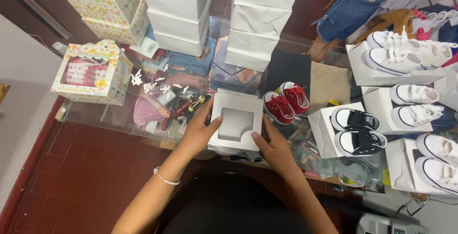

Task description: The person picks up a pair of infant shoes from a display counter, opens a small white cardboard box, and places the shoes inside the box before closing it.

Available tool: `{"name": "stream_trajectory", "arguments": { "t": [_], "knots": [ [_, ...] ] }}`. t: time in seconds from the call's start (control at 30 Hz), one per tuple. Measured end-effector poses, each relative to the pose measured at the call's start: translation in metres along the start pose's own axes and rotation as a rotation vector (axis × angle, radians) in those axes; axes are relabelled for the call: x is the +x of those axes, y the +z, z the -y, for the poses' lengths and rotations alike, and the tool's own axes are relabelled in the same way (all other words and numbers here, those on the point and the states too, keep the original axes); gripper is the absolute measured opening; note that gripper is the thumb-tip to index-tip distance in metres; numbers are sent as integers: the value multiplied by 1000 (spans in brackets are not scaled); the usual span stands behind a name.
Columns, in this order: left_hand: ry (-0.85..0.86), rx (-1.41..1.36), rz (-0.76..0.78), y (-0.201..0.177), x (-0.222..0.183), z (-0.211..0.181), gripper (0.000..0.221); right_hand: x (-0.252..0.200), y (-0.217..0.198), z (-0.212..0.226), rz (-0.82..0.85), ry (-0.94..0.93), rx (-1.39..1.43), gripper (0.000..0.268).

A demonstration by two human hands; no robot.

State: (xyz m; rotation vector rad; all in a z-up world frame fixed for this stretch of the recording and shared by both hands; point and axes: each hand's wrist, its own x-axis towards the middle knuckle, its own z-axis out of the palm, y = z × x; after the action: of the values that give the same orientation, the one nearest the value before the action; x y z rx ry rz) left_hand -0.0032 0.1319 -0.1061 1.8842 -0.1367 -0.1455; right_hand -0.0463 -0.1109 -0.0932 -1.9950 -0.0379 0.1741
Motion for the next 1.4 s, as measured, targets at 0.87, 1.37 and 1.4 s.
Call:
{"name": "stream_trajectory", "arguments": {
  "t": [0.87, 1.37, 1.4],
  "knots": [
    [296, -125, 175, 1, -30, 11, 108, -6, -46, 37, -354, -122, 0, 39],
    [330, -77, 104, 14, -27, 44, 115, -18, -53, 22, -133, -805, 215, 7],
    [329, -78, 102, 11, -27, 37, 115, -20, -54, 21, -130, -805, 214, 7]
  ]
}}
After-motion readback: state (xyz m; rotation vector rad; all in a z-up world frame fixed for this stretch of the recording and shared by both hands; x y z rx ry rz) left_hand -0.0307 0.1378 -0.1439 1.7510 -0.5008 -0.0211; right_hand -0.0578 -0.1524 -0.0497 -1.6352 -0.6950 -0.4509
